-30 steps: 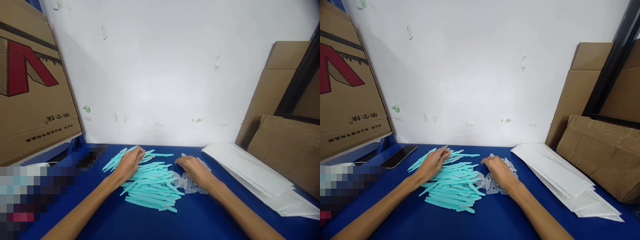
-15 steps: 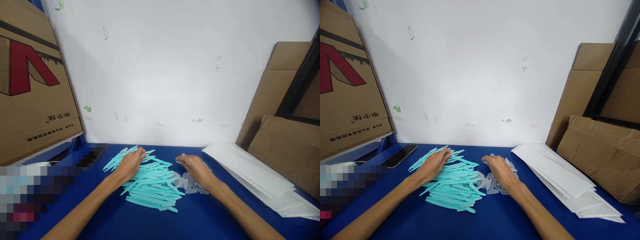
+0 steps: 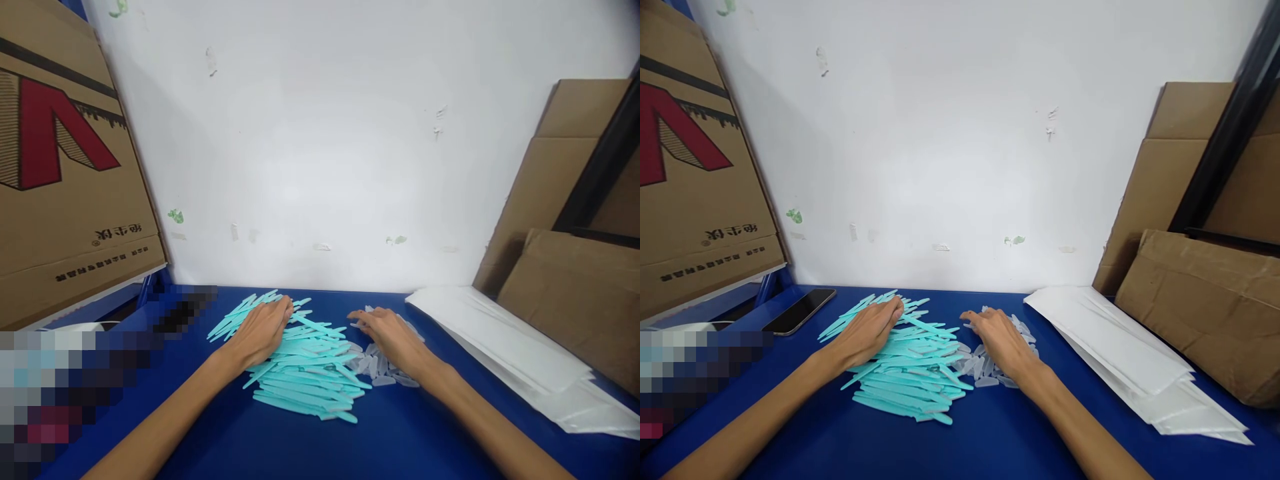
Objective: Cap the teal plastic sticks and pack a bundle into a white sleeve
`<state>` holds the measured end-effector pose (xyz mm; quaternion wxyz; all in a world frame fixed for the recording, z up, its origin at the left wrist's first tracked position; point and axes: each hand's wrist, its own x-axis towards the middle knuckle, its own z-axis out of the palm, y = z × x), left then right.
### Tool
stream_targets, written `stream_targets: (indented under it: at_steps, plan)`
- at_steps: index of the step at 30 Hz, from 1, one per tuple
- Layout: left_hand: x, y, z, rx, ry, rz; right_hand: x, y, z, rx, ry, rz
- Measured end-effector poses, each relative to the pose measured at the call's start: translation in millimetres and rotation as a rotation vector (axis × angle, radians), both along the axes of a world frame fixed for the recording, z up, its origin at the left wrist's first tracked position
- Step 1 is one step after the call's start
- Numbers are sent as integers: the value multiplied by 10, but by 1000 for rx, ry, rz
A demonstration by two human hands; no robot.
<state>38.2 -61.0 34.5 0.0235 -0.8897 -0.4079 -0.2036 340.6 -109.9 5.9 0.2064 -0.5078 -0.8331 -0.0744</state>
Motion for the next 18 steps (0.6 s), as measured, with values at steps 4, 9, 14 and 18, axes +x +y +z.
stream_targets:
  at_steps: [4, 9, 14, 18]
  plan:
    - [-1, 8, -3, -6, -48, 7, -30, -12, 52, 69, 1, -20]
    - [-12, 23, -3, -8, -113, 32, -67, -31, 88, 117, 90, -10]
    - [-13, 30, 8, -39, -204, 82, -100, -59, 125, 79, 234, 46]
    - [8, 33, 20, -47, -318, 100, -142, -107, 177, 62, 295, 5]
